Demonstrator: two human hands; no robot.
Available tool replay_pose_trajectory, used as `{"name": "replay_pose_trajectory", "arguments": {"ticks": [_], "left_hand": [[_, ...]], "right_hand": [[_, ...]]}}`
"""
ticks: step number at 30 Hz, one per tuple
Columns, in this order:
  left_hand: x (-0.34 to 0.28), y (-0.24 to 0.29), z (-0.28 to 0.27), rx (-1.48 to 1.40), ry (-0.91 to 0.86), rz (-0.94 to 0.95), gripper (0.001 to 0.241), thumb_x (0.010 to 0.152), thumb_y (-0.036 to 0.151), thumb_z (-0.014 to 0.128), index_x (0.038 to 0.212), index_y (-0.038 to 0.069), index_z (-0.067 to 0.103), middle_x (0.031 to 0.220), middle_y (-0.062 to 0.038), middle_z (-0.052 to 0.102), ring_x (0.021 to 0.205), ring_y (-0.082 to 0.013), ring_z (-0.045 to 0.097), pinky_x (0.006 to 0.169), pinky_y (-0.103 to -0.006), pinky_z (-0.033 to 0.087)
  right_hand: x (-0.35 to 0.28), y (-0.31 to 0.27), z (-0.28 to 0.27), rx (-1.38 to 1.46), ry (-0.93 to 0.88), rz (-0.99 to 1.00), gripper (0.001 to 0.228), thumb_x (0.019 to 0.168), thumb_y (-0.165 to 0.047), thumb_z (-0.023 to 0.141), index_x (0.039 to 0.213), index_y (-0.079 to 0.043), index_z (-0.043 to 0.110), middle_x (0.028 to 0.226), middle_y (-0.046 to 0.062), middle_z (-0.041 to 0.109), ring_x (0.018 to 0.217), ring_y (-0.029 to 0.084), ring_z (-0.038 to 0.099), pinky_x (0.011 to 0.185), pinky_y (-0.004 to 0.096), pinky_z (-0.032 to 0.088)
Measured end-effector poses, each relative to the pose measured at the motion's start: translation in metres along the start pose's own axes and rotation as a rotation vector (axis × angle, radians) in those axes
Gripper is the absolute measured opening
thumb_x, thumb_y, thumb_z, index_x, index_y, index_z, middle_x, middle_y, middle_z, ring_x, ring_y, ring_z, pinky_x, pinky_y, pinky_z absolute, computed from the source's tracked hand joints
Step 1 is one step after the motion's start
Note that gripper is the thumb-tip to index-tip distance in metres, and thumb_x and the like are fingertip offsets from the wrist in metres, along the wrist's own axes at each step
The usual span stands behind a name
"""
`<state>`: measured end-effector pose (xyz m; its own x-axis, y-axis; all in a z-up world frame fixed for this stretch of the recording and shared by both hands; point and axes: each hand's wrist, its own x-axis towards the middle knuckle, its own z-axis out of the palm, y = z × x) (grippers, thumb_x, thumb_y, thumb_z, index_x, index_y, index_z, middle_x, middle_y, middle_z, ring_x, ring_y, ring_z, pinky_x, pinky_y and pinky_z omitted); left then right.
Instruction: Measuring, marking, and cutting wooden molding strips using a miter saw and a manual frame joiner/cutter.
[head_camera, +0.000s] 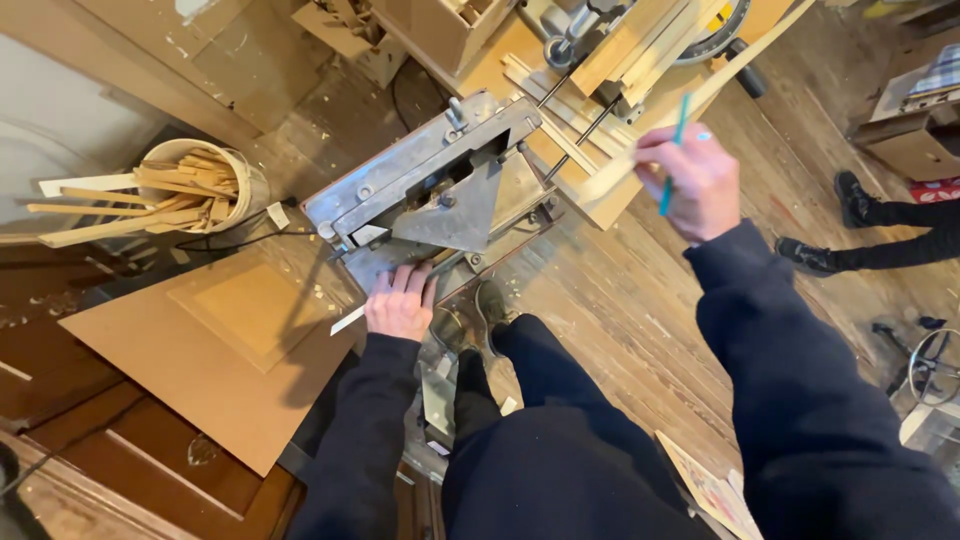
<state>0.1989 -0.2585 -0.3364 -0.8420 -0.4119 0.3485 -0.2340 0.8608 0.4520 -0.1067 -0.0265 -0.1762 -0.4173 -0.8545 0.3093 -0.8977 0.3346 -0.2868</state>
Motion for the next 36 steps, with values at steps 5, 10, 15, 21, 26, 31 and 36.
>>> {"name": "replay_pose_trajectory", "arguments": {"ticks": [5,10,15,21,26,31,36], "left_hand": [[0.0,0.0,-0.003,-0.019,0.018,0.02,0.024,0.086,0.016,0.078,0.108,0.01,0.073,0.101,-0.006,0.068,0.082,-0.0295,0.064,0.072,-0.0405,0.056],[0.001,0.002,-0.001,-0.02,0.006,0.004,0.024,0.086,0.017,0.078,0.108,0.011,0.073,0.1,-0.006,0.068,0.082,-0.0294,0.063,0.072,-0.0407,0.056],[-0.003,-0.004,-0.001,-0.027,-0.004,-0.025,0.022,0.087,0.019,0.076,0.108,0.012,0.073,0.101,-0.005,0.067,0.085,-0.0296,0.064,0.074,-0.0418,0.056],[-0.008,-0.001,0.006,-0.051,-0.016,-0.044,0.023,0.088,0.02,0.075,0.11,0.013,0.072,0.103,-0.005,0.066,0.088,-0.0291,0.065,0.077,-0.0422,0.055],[-0.011,-0.001,0.002,-0.02,0.012,-0.028,0.022,0.088,0.021,0.073,0.109,0.015,0.071,0.103,-0.005,0.065,0.09,-0.0288,0.064,0.082,-0.0417,0.055],[-0.003,-0.005,-0.002,-0.074,-0.045,-0.038,0.025,0.089,0.017,0.074,0.113,0.012,0.072,0.106,-0.004,0.067,0.09,-0.0274,0.063,0.08,-0.0403,0.054],[-0.003,-0.002,-0.009,-0.105,-0.039,-0.021,0.028,0.09,0.014,0.075,0.117,0.01,0.071,0.112,-0.004,0.068,0.091,-0.0261,0.063,0.079,-0.0385,0.054]], "right_hand": [[-0.009,0.026,-0.02,-0.081,0.148,0.101,0.018,0.098,0.003,0.083,0.104,-0.004,0.067,0.114,0.01,0.072,0.107,0.026,0.071,0.092,0.035,0.059],[0.0,0.025,-0.032,-0.046,0.256,0.122,0.021,0.096,0.009,0.081,0.106,0.0,0.065,0.114,0.013,0.069,0.107,0.024,0.072,0.092,0.033,0.061],[0.0,0.007,-0.021,0.018,0.273,0.116,0.024,0.094,0.016,0.075,0.112,0.004,0.066,0.116,0.016,0.067,0.105,0.022,0.072,0.089,0.03,0.064],[-0.065,-0.016,0.038,0.198,0.53,0.498,0.022,0.097,0.006,0.081,0.108,0.001,0.062,0.105,0.009,0.064,0.092,0.016,0.065,0.078,0.029,0.057],[-0.054,-0.01,0.176,0.94,0.286,0.91,0.029,0.108,-0.033,0.06,0.11,-0.006,0.071,0.101,-0.001,0.073,0.092,0.007,0.066,0.08,0.023,0.053],[-0.023,0.02,0.237,0.823,0.282,0.819,0.036,0.112,-0.033,0.056,0.106,-0.002,0.072,0.094,0.002,0.073,0.083,0.008,0.061,0.076,0.025,0.05],[-0.023,0.009,0.226,0.264,0.127,0.794,0.033,0.108,-0.031,0.067,0.101,0.001,0.068,0.082,0.014,0.064,0.074,0.019,0.058,0.073,0.034,0.049]]}}
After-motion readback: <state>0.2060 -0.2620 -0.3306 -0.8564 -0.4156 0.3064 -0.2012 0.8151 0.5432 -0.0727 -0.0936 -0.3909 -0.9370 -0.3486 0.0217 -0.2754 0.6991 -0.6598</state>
